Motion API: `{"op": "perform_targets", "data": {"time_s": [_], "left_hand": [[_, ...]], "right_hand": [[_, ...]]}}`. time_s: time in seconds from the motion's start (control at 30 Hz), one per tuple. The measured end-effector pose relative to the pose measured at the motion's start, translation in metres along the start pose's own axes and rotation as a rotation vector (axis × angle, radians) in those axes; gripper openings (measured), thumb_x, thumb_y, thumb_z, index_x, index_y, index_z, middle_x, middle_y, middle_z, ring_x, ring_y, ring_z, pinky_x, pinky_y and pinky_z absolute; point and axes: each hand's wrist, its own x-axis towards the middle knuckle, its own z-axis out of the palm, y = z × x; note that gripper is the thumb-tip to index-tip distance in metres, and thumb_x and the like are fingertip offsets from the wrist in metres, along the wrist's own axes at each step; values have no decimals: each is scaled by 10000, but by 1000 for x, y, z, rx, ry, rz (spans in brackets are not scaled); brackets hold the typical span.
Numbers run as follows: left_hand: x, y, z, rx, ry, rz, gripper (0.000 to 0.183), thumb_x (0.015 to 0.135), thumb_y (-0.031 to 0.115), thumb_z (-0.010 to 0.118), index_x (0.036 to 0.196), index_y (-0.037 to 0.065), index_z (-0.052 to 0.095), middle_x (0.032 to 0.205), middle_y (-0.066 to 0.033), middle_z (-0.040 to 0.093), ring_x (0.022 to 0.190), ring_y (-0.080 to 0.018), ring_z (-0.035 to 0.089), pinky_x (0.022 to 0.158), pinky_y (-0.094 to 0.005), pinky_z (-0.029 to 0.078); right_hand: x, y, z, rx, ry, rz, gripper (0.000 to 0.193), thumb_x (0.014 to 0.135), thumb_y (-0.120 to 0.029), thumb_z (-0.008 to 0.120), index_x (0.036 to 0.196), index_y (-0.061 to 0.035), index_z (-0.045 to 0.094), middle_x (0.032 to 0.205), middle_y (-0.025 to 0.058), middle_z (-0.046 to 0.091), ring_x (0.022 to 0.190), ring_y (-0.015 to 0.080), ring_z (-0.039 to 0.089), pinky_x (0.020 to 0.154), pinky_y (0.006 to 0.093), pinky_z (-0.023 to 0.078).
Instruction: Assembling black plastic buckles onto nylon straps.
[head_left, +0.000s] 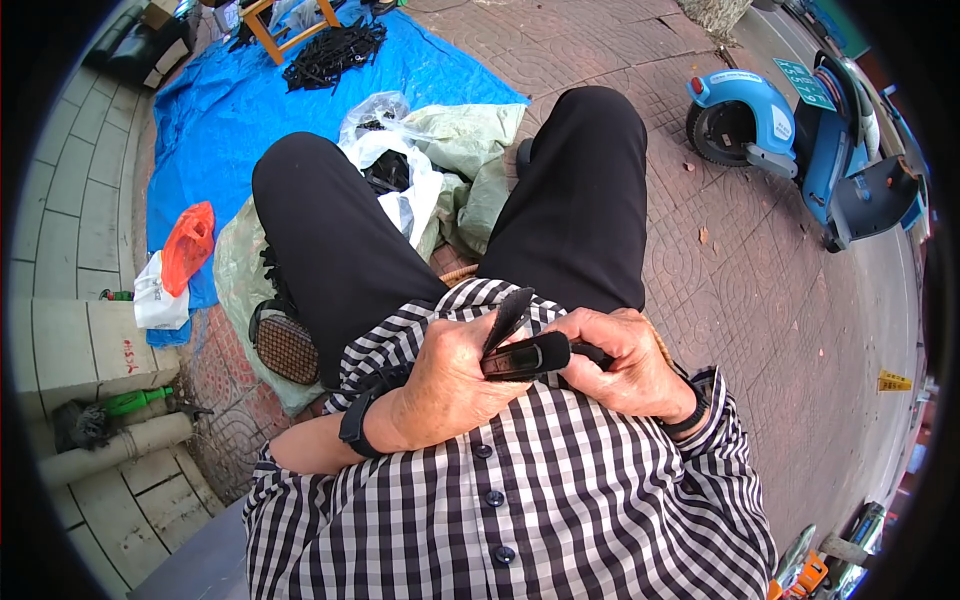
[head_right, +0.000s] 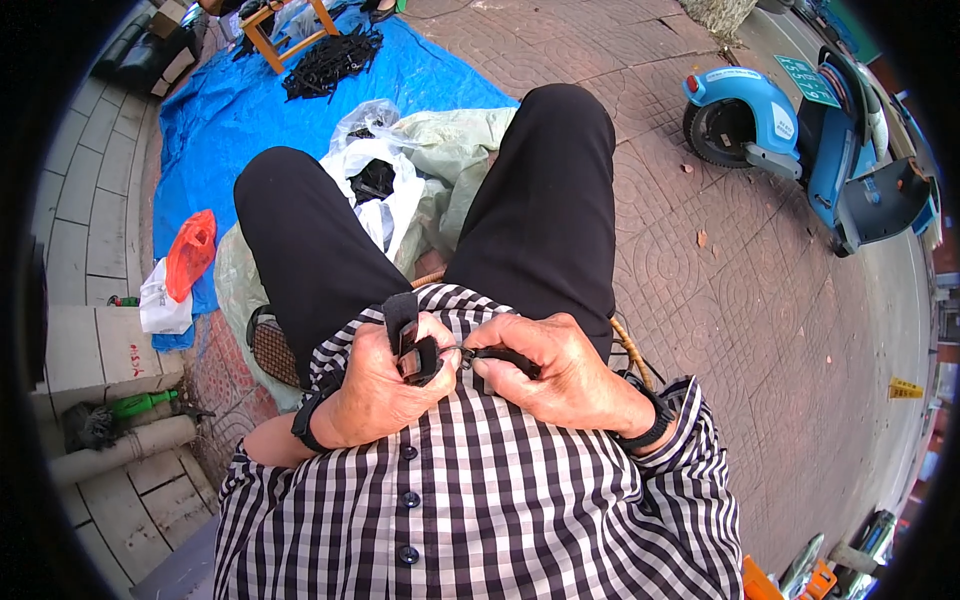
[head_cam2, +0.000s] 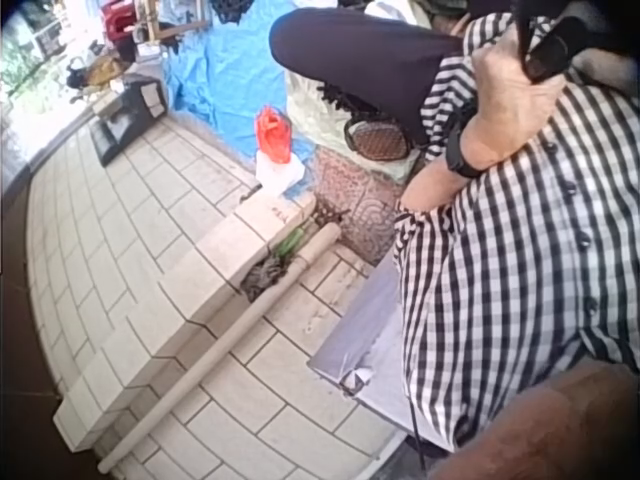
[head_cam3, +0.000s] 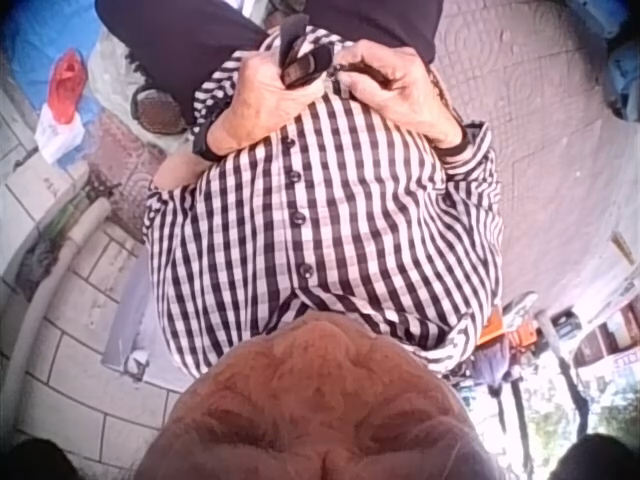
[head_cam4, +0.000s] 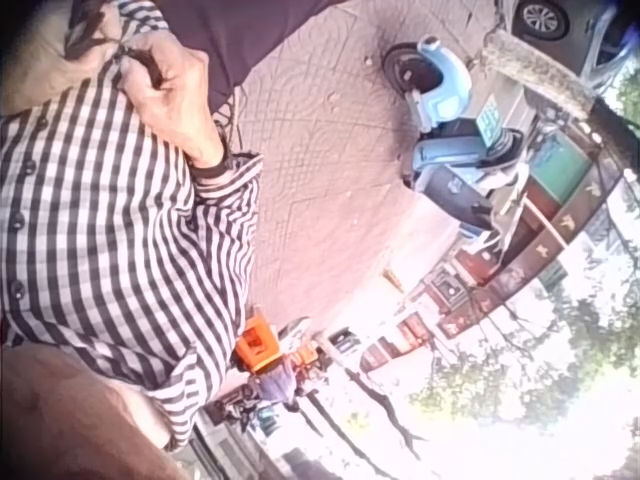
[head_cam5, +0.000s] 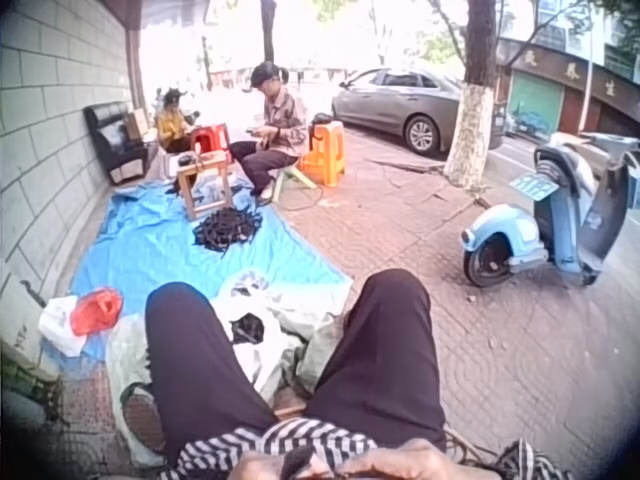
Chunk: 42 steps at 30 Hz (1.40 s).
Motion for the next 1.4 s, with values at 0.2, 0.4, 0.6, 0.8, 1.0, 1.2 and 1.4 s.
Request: {"op": "perform_targets", "data": {"time_s": [0.2, 0.4, 0.6, 0.8, 1.0, 1.2, 1.4], "left_hand": [[-1, 3, -4, -118, -84, -171, 62, 803, 19, 600, 767, 27, 550, 569, 27, 505, 477, -30, 450, 444, -199, 363], [-2, -2, -10, -229, -185, -100, 31, 854, 3, 538, 826, -8, 531, 577, -20, 537, 478, -64, 510, 447, -206, 405], [-11, 4, -9, -143, -161, -84, 38, 828, -57, 477, 811, -37, 505, 629, -37, 544, 539, -100, 561, 512, -227, 462], [-9, 9, -21, -102, -234, -65, 64, 847, -32, 502, 784, -41, 508, 613, -56, 546, 535, -112, 571, 486, -232, 449], [-18, 1, -8, -247, -164, -93, 59, 852, -29, 509, 800, -34, 482, 605, -58, 515, 520, -126, 579, 471, -239, 452], [-10, 4, -12, -283, -206, -87, 77, 873, 8, 500, 805, -26, 488, 605, -54, 525, 523, -116, 566, 478, -234, 444], [-10, 6, -15, -301, -232, -246, 106, 901, 61, 496, 907, -41, 526, 608, -65, 550, 522, -94, 536, 485, -224, 426]], "right_hand": [[1, 4, 2, 5, 0, -33, 98, 821, -22, 572, 914, 9, 569, 631, 71, 576, 536, 127, 591, 486, 249, 429], [2, 2, 4, -179, 54, -146, 81, 801, -31, 601, 867, -16, 557, 581, 75, 548, 490, 198, 579, 455, 282, 435], [0, 8, 9, -262, 83, -216, 93, 788, -50, 623, 838, -35, 546, 560, 66, 526, 470, 212, 561, 424, 296, 422], [0, 7, 11, -290, 110, -232, 97, 794, -66, 622, 839, -36, 542, 543, 66, 509, 460, 215, 551, 416, 305, 409], [-1, 3, 12, -210, 54, -164, 98, 795, -65, 618, 841, -31, 538, 518, 70, 499, 454, 223, 552, 413, 311, 405], [1, -1, 10, -39, 44, -18, 63, 817, -35, 594, 831, -1, 543, 551, 86, 530, 469, 210, 571, 441, 283, 423], [3, -3, 8, 81, 47, 38, 71, 845, -50, 584, 863, 17, 569, 629, 65, 550, 501, 91, 536, 468, 232, 409]]}}
